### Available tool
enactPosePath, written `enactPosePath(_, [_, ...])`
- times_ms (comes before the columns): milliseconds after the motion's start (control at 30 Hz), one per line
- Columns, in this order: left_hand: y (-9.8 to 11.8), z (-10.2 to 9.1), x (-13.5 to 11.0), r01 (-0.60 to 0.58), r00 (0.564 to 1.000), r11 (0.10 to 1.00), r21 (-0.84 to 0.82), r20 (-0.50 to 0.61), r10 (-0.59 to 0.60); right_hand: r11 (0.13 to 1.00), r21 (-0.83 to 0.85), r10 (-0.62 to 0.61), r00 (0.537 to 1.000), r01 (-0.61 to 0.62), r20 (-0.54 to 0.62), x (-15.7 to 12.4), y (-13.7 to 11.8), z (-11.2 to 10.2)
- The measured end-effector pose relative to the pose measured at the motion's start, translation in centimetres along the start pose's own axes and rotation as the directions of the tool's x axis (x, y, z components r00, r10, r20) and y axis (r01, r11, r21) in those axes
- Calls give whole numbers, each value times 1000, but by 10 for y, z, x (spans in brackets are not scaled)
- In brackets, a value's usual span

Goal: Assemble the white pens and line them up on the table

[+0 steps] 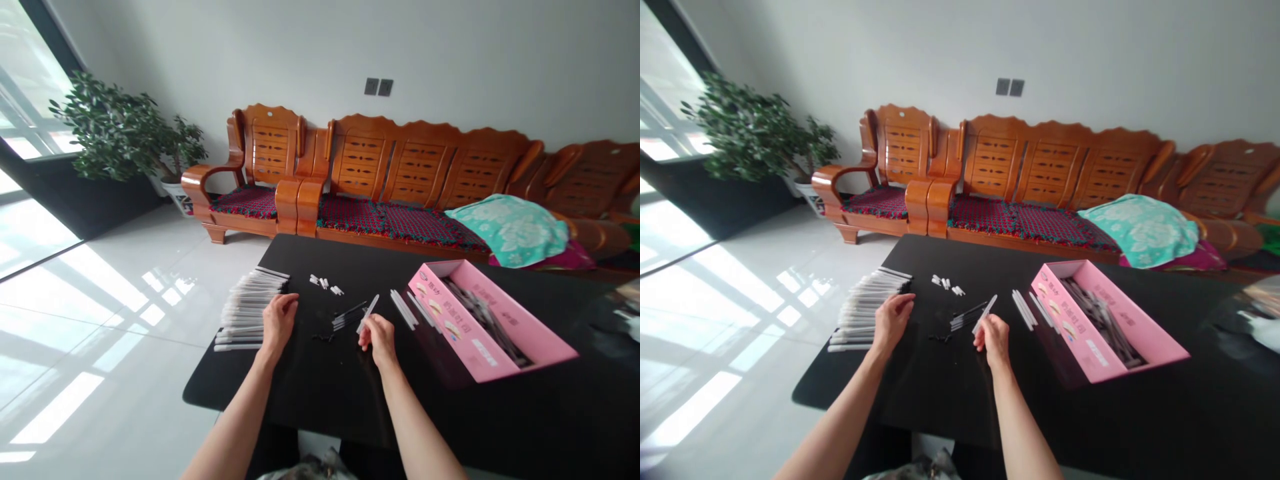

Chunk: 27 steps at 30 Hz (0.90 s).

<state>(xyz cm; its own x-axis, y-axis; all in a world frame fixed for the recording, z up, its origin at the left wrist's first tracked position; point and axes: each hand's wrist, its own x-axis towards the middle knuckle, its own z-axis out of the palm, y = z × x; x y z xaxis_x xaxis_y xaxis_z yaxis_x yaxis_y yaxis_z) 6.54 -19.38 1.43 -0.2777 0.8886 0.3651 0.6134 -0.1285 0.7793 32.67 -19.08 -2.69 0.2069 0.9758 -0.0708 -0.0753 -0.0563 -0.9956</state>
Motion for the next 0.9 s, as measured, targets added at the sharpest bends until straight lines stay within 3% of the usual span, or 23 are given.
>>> enactPosePath(133, [3, 30, -19, -31, 978, 998, -49, 204, 40, 999, 13, -38, 999, 38, -17, -6, 7, 3])
enactPosePath(233, [1, 44, -30, -45, 956, 997, -60, 287, 61, 999, 24, -43, 999, 43, -15, -8, 8, 1])
enactPosePath(567, [11, 67, -25, -162, 947, 987, 8, 284, 153, 997, 36, -65, 998, 65, 11, -9, 8, 0])
enactPosePath(900, [33, 98, -8, -357, 860, 923, 145, 436, 265, 997, 13, -79, 997, 78, 22, -9, 6, -1])
